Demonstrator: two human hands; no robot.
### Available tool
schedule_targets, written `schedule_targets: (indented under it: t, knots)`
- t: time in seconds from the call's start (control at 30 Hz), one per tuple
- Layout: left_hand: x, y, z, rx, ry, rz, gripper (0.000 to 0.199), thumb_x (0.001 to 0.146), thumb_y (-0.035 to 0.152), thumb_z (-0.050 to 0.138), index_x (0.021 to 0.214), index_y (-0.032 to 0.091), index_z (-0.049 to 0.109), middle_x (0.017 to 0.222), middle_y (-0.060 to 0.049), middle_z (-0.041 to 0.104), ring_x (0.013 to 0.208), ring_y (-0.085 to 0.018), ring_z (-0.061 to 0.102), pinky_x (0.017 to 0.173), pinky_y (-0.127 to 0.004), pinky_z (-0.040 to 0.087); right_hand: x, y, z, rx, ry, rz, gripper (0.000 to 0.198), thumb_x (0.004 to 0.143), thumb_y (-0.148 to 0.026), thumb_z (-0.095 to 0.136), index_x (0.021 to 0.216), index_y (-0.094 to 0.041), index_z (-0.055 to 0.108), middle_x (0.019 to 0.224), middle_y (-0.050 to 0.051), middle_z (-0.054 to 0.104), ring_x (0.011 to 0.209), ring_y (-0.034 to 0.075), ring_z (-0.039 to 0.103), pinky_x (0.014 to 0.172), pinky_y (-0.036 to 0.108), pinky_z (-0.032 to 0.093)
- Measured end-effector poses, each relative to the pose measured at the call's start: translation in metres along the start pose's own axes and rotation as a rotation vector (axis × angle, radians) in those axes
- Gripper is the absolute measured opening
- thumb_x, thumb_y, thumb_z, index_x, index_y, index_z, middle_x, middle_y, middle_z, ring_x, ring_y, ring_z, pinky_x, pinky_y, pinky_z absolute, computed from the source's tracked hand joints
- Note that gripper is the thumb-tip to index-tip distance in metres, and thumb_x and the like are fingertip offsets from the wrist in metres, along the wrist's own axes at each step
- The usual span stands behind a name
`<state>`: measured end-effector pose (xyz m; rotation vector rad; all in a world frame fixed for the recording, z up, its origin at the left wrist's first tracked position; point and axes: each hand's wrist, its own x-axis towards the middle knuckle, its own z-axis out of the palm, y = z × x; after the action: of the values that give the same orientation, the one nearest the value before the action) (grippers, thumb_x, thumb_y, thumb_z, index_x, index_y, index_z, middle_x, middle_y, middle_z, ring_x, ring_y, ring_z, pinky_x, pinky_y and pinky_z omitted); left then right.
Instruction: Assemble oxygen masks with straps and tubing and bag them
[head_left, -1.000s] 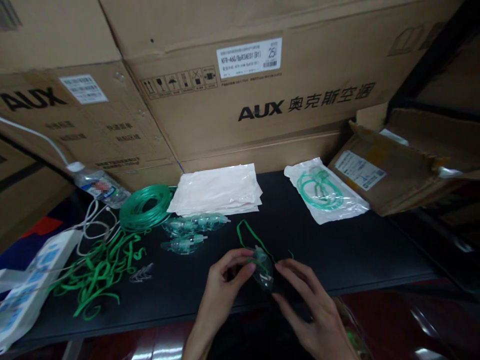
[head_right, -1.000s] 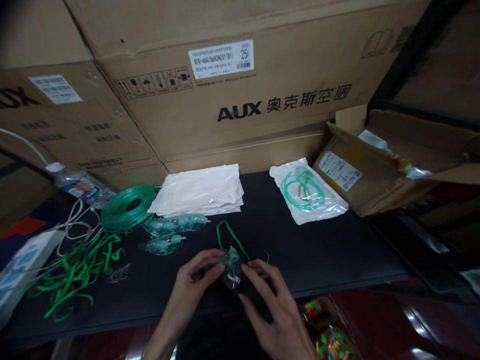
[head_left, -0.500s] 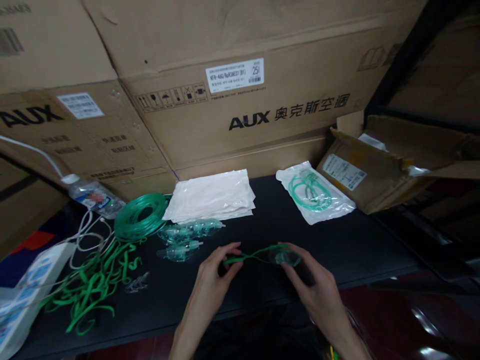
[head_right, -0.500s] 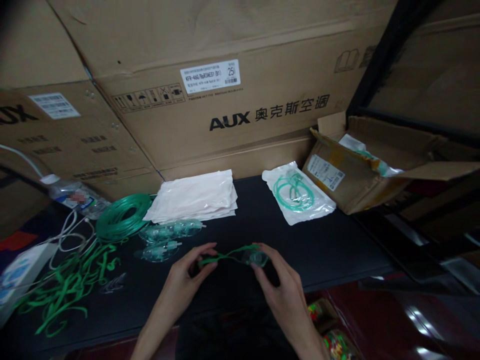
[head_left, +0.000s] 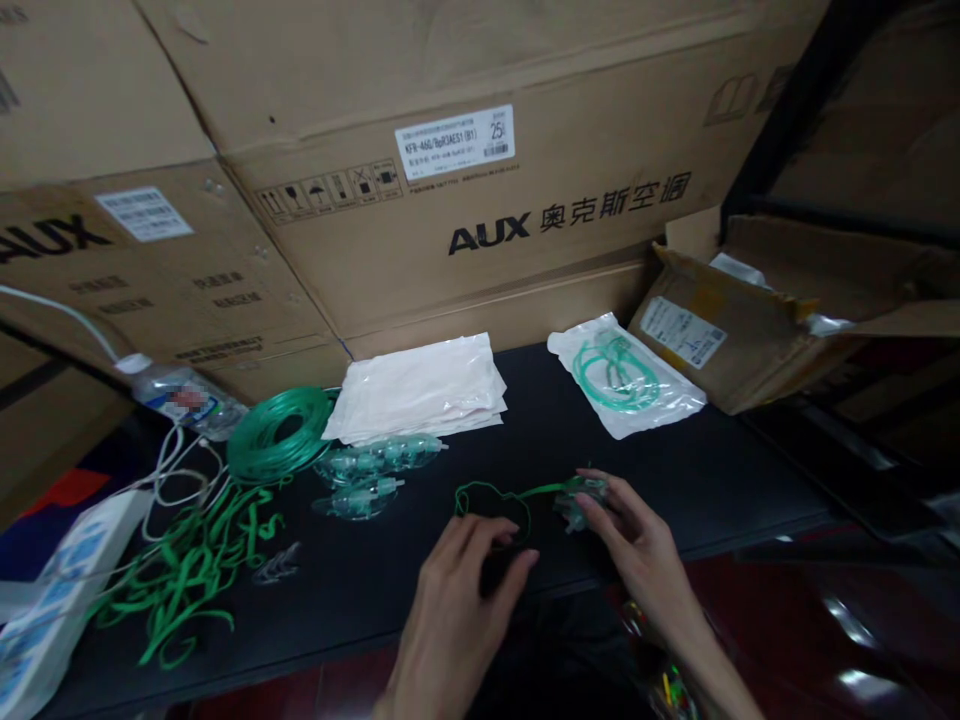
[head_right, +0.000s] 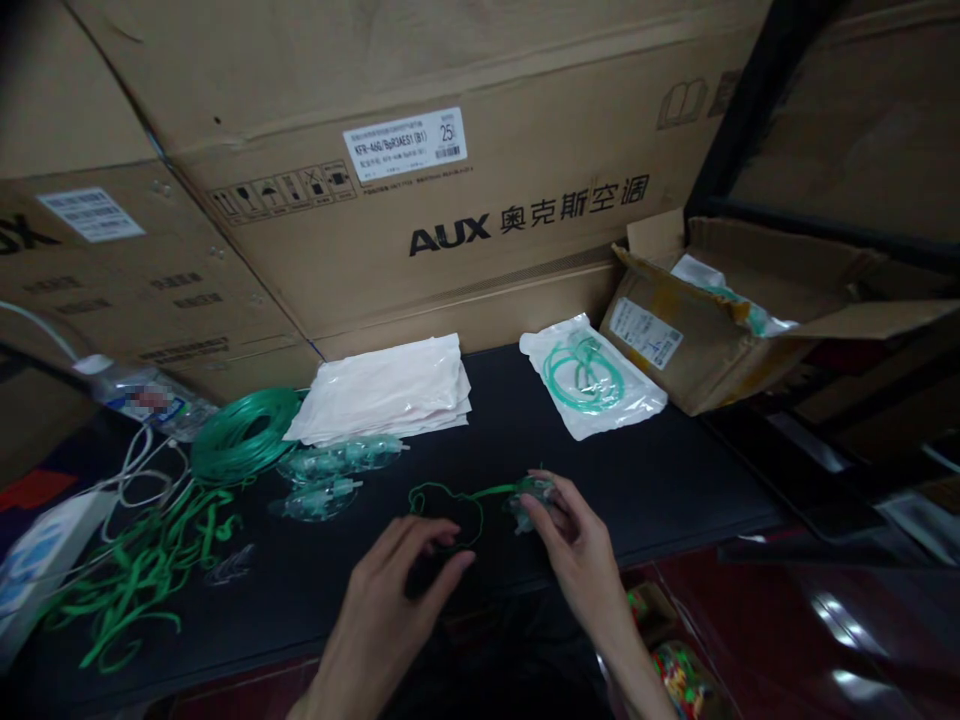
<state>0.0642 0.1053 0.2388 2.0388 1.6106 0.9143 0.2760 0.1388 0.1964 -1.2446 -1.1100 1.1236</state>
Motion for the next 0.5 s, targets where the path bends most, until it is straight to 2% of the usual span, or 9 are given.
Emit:
schedule_targets:
  t: [0.1,0.17,0.23,0.33,0.5]
  knots:
    - [0.005,0.009,0.026,0.102,-0.080,-0.075,0.022,0.086,0.034,0.079,0.100,0.021,0.068,0.096,-0.005,0.070,0.090,-0.027,0.068,0.083,-0.042,0.056,0.000,0.000,0.001,0.043,-0.004,0.020,0.049,0.084,-0.052,0.077,0.120,-0.020,0.069,0.105,0.010,0.077,0.096,0.026,0.076,0.081,0.036,0.063]
    - [0.012,0.006,0.038,0.185,-0.070,-0.098,0.017,0.087,0.029,0.078,0.096,0.020,0.067,0.097,-0.006,0.069,0.093,-0.029,0.066,0.085,-0.044,0.054,0.000,-0.002,0.004,0.073,-0.020,0.039,0.052,0.085,-0.052,0.076,0.123,-0.019,0.067,0.099,0.008,0.077,0.081,0.024,0.075,0.072,0.035,0.063]
    - [0.019,0.001,0.043,0.232,-0.073,-0.056,0.005,0.091,0.017,0.070,0.094,0.020,0.067,0.098,-0.006,0.068,0.094,-0.028,0.065,0.086,-0.043,0.053,0.000,-0.004,0.006,0.126,-0.035,0.070,0.057,0.085,-0.053,0.076,0.127,-0.017,0.062,0.087,0.006,0.076,0.066,0.021,0.071,0.062,0.033,0.060]
    - [0.022,-0.003,0.036,0.162,-0.110,-0.023,0.012,0.092,0.010,0.065,0.088,0.022,0.067,0.094,-0.003,0.070,0.093,-0.026,0.065,0.085,-0.039,0.051,0.001,-0.006,0.008,0.220,-0.017,0.111,0.057,0.084,-0.054,0.077,0.123,-0.020,0.054,0.076,0.002,0.073,0.058,0.020,0.067,0.053,0.030,0.054]
    - [0.009,-0.001,0.013,-0.201,-0.220,-0.244,0.008,0.095,0.023,0.062,0.088,0.023,0.065,0.091,-0.001,0.076,0.073,-0.019,0.068,0.067,-0.028,0.048,0.003,-0.007,0.006,0.240,-0.028,0.139,0.046,0.086,-0.052,0.076,0.111,-0.021,0.053,0.070,0.000,0.071,0.057,0.016,0.062,0.055,0.027,0.048]
